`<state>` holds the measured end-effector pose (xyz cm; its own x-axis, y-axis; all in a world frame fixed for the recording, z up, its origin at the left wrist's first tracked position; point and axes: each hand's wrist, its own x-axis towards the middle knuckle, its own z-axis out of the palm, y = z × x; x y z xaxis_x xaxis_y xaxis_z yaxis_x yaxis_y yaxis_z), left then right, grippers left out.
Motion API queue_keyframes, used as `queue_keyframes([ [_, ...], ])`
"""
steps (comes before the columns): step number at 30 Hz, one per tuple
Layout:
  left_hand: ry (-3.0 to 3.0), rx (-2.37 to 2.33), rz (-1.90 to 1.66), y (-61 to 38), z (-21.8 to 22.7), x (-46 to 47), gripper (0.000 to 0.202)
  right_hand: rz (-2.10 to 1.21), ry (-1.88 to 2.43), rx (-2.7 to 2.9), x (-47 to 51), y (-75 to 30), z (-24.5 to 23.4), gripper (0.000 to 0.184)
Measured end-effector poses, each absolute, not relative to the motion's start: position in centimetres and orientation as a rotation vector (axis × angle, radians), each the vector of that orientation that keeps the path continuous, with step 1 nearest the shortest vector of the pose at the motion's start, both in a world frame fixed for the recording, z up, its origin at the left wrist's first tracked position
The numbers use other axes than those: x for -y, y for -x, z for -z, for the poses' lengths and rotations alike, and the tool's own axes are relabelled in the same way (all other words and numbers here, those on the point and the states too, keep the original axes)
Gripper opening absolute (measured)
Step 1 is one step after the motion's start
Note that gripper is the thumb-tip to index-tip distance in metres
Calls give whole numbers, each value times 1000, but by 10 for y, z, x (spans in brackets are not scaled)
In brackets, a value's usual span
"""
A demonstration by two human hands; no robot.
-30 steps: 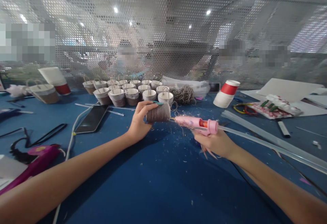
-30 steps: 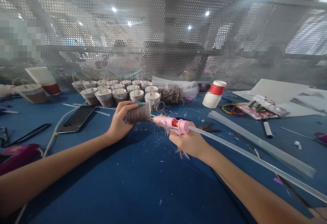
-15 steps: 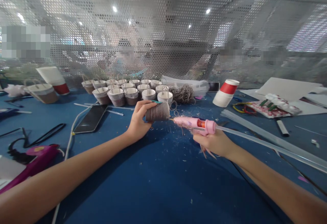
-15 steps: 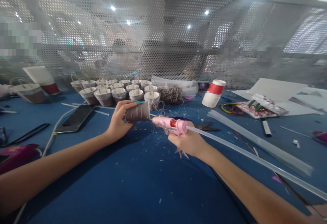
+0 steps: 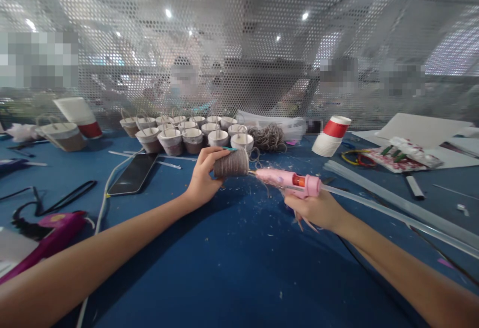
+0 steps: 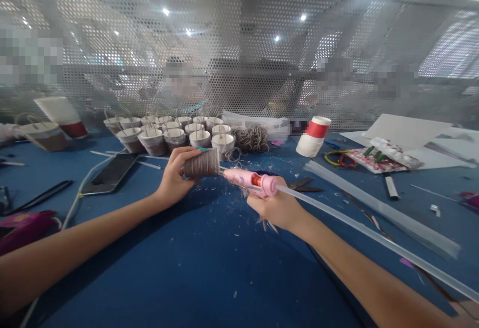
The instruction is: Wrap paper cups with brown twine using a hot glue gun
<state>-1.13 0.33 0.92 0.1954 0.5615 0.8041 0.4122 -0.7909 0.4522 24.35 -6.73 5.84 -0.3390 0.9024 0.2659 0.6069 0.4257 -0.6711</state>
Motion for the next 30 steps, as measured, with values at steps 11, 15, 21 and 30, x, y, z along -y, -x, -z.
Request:
queue_keyframes([
  [11, -2392, -918, -1675, 12, -8, -4, 52, -661, 1248, 1982, 71, -243, -64, 22],
  [15, -2440, -885, -1676, 13, -8, -4, 55, -645, 1269, 1960, 72, -243, -63, 23],
  [21, -2476, -864, -1679, 13, -10, -4, 55, -488, 1306, 1911, 67, -250, -55, 20],
  [30, -2133, -876, -1433, 11, -13, -1, 62, 458, 1852, 2321, 39, -281, -57, 23],
])
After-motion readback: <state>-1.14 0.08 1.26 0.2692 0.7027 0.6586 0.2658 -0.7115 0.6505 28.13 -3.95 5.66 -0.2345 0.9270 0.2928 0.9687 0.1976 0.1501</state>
